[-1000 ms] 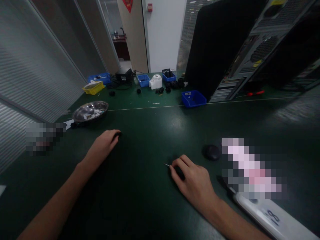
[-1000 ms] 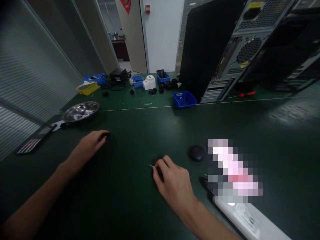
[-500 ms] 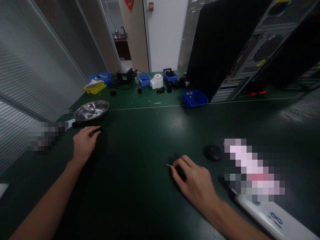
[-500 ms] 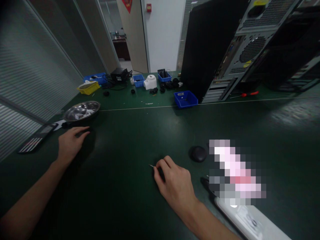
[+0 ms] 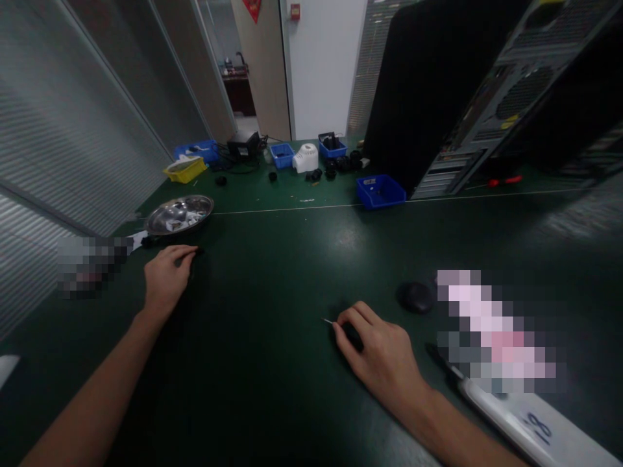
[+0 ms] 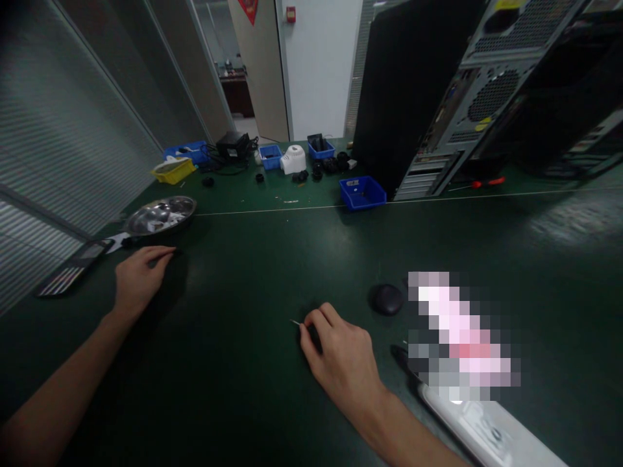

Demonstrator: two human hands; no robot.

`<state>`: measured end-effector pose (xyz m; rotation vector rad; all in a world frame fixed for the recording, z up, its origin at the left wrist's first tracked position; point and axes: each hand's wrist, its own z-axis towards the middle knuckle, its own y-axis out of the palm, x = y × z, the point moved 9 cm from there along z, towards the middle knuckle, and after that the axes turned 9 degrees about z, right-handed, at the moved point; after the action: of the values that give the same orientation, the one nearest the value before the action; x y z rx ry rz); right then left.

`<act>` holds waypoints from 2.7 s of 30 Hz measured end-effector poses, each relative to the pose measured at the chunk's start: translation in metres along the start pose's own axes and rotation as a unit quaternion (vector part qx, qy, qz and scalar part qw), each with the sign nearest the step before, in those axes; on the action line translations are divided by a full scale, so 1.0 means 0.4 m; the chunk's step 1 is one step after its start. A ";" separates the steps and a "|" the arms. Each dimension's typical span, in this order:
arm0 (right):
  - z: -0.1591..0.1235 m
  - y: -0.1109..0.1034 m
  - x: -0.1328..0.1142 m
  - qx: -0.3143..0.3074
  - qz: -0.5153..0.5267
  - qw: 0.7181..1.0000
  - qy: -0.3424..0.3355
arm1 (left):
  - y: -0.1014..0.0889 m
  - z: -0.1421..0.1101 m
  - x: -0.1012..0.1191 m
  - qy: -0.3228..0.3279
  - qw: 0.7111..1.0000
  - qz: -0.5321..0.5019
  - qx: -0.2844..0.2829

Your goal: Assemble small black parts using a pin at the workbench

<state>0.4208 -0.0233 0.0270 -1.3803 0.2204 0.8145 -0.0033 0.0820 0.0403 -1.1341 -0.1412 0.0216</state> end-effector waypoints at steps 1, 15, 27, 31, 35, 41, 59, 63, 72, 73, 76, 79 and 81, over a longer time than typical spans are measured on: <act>0.000 0.000 0.000 0.001 0.000 1.000 0.000 | 0.000 0.000 0.001 0.004 1.000 0.003 -0.002; 0.000 0.004 0.002 -0.014 0.007 1.000 0.012 | 0.006 -0.011 0.035 0.072 0.995 0.054 -0.031; 0.002 0.008 0.004 -0.019 0.001 1.000 0.014 | 0.060 -0.005 -0.094 -0.210 0.950 -0.206 -0.105; 0.000 0.007 0.004 -0.015 0.004 1.000 0.012 | 0.058 -0.009 -0.102 -0.235 0.942 -0.209 -0.116; 0.000 0.005 0.004 -0.010 0.008 1.000 0.010 | 0.017 -0.005 -0.073 -0.164 0.980 -0.087 -0.077; 0.002 0.003 0.002 -0.007 0.012 1.000 0.008 | 0.005 0.001 -0.021 -0.051 0.996 -0.027 -0.064; 0.000 -0.013 -0.001 0.016 0.043 0.999 0.020 | -0.069 -0.326 0.649 0.299 0.884 -0.317 -0.167; 0.000 -0.014 -0.013 0.001 0.055 0.998 0.009 | -0.064 -0.320 0.635 0.294 0.885 -0.320 -0.167; 0.001 -0.002 -0.022 -0.027 0.065 0.997 -0.010 | -0.063 -0.325 0.623 0.288 0.880 -0.343 -0.159; 0.001 -0.002 -0.024 -0.030 0.070 0.997 -0.016 | -0.067 -0.322 0.621 0.286 0.879 -0.350 -0.155; -0.001 0.002 -0.027 -0.035 0.067 0.997 -0.025 | -0.073 -0.319 0.621 0.291 0.877 -0.354 -0.147; -0.003 0.008 -0.029 -0.041 0.047 0.998 -0.029 | -0.074 -0.329 0.629 0.317 0.874 -0.339 -0.141; -0.004 0.012 -0.030 -0.046 0.039 0.998 -0.033 | -0.068 -0.337 0.632 0.329 0.873 -0.329 -0.145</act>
<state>0.4097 -0.0295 0.0297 -1.4355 0.1884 0.9444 0.2625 -0.0285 0.0345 -1.2838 0.0900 -1.0193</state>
